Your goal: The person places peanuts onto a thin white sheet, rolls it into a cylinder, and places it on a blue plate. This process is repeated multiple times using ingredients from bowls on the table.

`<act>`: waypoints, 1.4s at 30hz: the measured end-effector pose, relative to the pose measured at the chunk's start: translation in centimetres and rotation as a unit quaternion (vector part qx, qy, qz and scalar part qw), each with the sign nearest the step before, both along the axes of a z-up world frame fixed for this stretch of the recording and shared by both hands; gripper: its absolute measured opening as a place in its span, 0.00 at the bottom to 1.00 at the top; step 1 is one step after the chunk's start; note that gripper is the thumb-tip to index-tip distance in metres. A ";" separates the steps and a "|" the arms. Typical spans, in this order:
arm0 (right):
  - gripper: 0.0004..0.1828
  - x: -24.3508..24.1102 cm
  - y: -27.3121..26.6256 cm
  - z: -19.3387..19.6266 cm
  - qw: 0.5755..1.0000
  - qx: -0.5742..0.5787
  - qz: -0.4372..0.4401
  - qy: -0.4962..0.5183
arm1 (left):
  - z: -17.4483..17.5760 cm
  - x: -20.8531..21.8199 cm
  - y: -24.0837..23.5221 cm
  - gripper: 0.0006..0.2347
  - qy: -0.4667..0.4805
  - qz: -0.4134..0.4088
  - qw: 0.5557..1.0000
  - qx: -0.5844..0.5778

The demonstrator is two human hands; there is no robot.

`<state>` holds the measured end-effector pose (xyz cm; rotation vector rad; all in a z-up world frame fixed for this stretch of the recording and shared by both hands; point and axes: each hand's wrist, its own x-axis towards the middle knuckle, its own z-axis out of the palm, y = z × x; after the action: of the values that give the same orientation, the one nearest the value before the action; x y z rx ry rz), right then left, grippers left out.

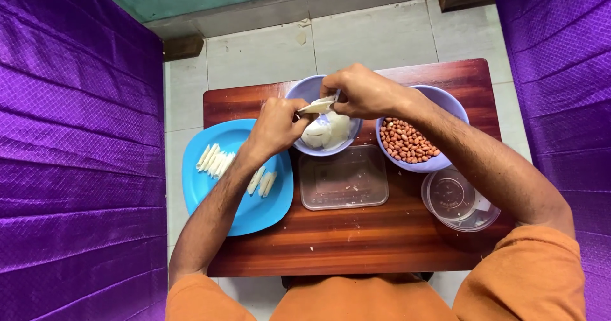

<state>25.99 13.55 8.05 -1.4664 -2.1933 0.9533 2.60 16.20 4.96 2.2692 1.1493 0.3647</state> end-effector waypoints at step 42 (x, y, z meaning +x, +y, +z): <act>0.17 -0.1 -1.6 1.5 0.994 -0.017 -0.010 0.103 | 0.9 -0.3 -1.3 0.10 -0.349 0.010 0.929 -0.124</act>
<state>25.91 11.97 9.52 -1.3361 -2.0214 1.0890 2.28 14.87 5.87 1.6817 0.7829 0.8931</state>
